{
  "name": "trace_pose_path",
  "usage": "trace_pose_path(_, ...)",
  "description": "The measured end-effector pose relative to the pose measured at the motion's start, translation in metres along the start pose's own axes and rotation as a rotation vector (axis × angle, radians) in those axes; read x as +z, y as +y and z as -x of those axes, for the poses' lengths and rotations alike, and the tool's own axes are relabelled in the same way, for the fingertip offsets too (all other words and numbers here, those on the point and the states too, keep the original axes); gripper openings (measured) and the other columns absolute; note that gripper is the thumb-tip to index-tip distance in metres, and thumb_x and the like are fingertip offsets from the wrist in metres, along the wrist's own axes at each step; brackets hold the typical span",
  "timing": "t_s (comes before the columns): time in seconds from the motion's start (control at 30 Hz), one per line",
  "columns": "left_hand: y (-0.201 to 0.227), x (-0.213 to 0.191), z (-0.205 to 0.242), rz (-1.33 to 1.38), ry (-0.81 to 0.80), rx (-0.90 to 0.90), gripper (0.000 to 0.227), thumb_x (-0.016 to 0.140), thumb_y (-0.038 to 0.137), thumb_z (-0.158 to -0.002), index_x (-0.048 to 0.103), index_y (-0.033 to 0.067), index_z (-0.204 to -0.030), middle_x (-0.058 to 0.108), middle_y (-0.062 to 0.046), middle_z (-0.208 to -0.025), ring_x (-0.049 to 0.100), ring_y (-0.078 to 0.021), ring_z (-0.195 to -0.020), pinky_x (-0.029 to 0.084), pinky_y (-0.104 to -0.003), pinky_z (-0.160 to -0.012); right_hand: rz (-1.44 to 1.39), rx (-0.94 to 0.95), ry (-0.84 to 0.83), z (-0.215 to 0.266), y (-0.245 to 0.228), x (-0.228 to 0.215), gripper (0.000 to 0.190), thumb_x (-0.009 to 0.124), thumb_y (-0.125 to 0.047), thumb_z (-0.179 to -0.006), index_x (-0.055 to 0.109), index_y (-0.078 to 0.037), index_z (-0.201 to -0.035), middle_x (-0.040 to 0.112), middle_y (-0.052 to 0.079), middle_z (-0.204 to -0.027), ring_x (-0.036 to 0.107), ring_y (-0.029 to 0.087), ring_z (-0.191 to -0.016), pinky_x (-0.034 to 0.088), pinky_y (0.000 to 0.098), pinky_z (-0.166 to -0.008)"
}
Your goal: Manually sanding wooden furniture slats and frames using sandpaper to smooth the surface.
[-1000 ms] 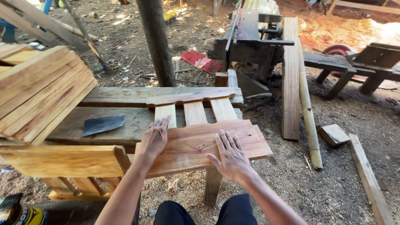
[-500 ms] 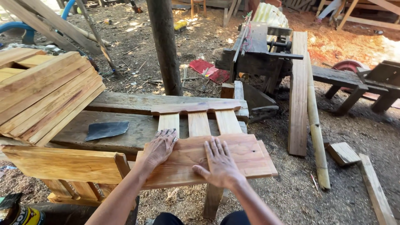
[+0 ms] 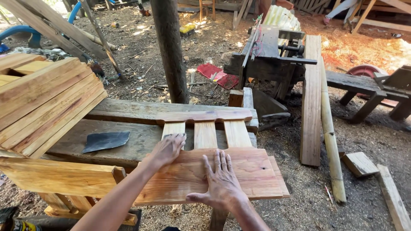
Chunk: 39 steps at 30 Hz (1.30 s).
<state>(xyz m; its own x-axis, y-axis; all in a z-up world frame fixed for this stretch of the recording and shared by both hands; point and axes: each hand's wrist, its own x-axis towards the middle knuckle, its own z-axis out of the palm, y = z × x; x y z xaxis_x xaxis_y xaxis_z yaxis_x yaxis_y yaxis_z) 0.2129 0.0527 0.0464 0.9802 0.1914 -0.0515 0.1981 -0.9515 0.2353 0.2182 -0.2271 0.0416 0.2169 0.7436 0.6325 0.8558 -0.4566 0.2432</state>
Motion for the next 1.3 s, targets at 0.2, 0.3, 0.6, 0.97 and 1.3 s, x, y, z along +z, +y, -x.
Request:
trace_pose_path(0.2,-0.009,-0.006,-0.03,0.008,0.094,0.056,0.043,0.033,0.027,-0.109,0.045,0.0106,-0.147,0.055,-0.017,-0.142,0.065,-0.0308,-0.114,0.059,-0.04,-0.097,-0.389,0.267,-1.0,-0.041,-0.003,-0.06,0.144,0.054,-0.101,-0.056,-0.008,-0.029,-0.164,-0.022,0.031,-0.166,-0.024,0.047,-0.152,-0.014,0.0568,-0.122)
trace_pose_path(0.3,-0.006,-0.01,-0.055,-0.008,0.084,0.017,0.04,0.034,0.027,-0.111,0.051,0.0092,-0.143,0.061,-0.017,-0.136,0.068,-0.0295,-0.111,0.056,-0.041,-0.101,-0.353,0.252,-1.014,-0.047,-0.003,-0.075,0.148,0.061,-0.098,-0.052,-0.006,-0.031,-0.165,-0.018,0.029,-0.166,-0.021,0.048,-0.153,-0.014,0.055,-0.124)
trace_pose_path(0.6,0.005,-0.019,0.001,0.025,0.1,0.103,0.041,0.035,0.023,-0.105,0.054,0.0085,-0.139,0.064,-0.014,-0.13,0.071,-0.0289,-0.105,0.062,-0.041,-0.092,-0.382,0.265,-0.937,-0.037,-0.002,-0.058,0.147,0.067,-0.096,-0.053,-0.002,-0.029,-0.164,-0.016,0.027,-0.167,-0.022,0.045,-0.153,-0.013,0.0574,-0.123)
trace_pose_path(0.97,0.014,-0.025,0.015,0.017,0.025,-0.023,0.04,0.036,0.031,-0.109,0.053,0.0113,-0.139,0.063,-0.011,-0.131,0.071,-0.0282,-0.105,0.061,-0.041,-0.093,-0.369,0.28,-0.951,-0.036,-0.005,-0.057,0.147,0.065,-0.097,-0.052,-0.002,-0.031,-0.164,-0.016,0.023,-0.169,-0.022,0.044,-0.154,-0.015,0.058,-0.123)
trace_pose_path(1.3,-0.005,-0.009,-0.043,-0.06,0.036,-0.026,0.041,0.034,0.028,-0.109,0.049,0.0139,-0.144,0.065,-0.016,-0.121,0.071,-0.0264,-0.091,0.062,-0.037,-0.08,-0.349,0.279,-0.919,-0.034,-0.006,-0.059,0.146,0.061,-0.099,-0.051,0.0,-0.031,-0.165,-0.013,0.022,-0.169,-0.019,0.045,-0.154,-0.013,0.0557,-0.125)
